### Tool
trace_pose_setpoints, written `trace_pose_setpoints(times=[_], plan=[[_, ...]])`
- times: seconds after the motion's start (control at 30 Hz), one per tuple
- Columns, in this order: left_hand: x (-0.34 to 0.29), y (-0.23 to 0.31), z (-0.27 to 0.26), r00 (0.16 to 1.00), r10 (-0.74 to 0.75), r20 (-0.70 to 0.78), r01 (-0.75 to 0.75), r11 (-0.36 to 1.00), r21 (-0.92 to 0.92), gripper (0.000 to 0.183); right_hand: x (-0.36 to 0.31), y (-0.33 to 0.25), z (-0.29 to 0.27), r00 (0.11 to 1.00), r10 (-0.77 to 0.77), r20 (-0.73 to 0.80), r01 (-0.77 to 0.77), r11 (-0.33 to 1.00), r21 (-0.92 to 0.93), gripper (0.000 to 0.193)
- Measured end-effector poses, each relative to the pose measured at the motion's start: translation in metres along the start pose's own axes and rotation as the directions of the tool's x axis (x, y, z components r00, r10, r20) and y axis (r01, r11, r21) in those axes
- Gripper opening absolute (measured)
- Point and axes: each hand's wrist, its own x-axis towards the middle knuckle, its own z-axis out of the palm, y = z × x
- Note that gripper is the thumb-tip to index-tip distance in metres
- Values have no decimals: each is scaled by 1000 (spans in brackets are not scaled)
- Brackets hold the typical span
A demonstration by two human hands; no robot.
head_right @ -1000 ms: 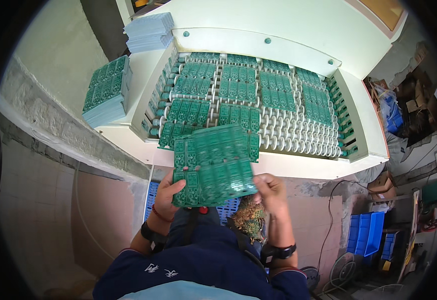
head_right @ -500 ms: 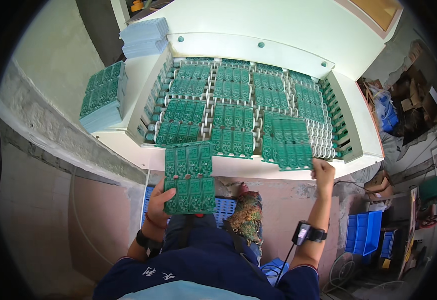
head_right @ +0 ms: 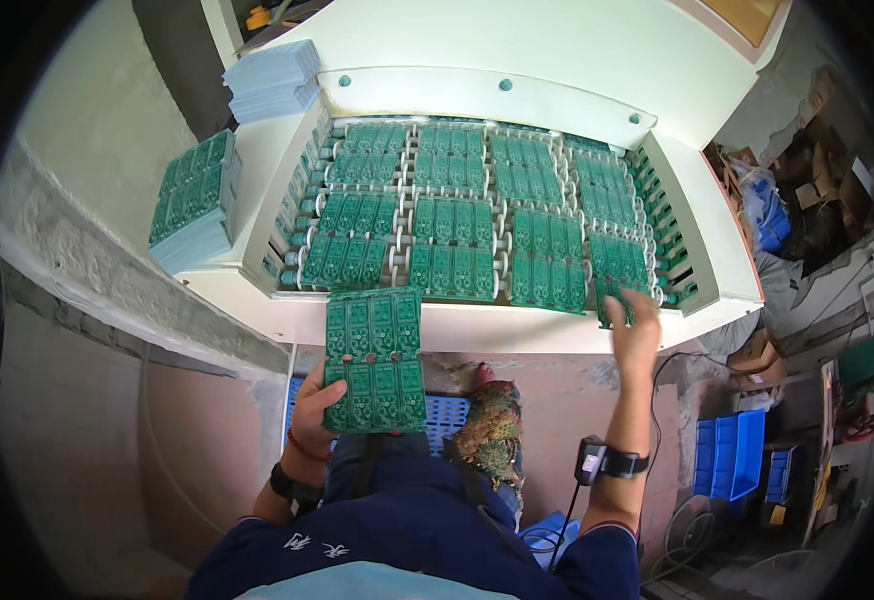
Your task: Loading green circuit board plates into the slots of a processing machine.
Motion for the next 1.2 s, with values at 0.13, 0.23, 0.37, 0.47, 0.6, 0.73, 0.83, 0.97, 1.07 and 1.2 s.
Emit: trace_pose_setpoints(times=[0.13, 0.23, 0.37, 0.47, 0.6, 0.73, 0.83, 0.97, 1.07, 1.2], plan=[[-4, 3, 4, 998, 54, -39, -54, 998, 15, 44, 8, -56, 33, 982, -151, 110, 141, 986, 91, 42], [-9, 6, 0, 997, 70, -25, -70, 997, 14, 42, 9, -62, 53, 924, -286, 253, 308, 950, -54, 54], [-15, 8, -7, 996, 82, -43, -82, 997, 5, 41, 15, -63, 52, 910, -291, 295, 315, 949, -35, 54], [-13, 8, -11, 997, 70, -40, -71, 997, -26, 41, 14, -68, 49, 914, -291, 283, 313, 949, -37, 52], [-10, 8, -12, 997, 68, -26, -68, 998, -16, 41, -3, -96, 32, 927, -348, 138, 344, 938, 49, 42], [-4, 5, -12, 999, 50, 5, -50, 998, -38, 41, -43, -127, 27, 938, -171, 301, 5, 877, 481, 25], [1, 5, -4, 999, 42, -3, -42, 999, -16, 41, -80, -142, 37, 879, -140, 457, -225, 722, 654, 22], [3, 3, 1, 998, 24, 63, -21, 999, -50, 39, -105, -163, 39, 574, -154, 804, -745, 308, 591, 20], [2, -3, -9, 998, 41, 44, -42, 999, 13, 38, -112, -169, 44, 510, -214, 833, -776, 303, 553, 18], [0, -7, -14, 998, 62, 8, -62, 998, -20, 37, -114, -176, 46, 501, -229, 834, -782, 293, 550, 16]])
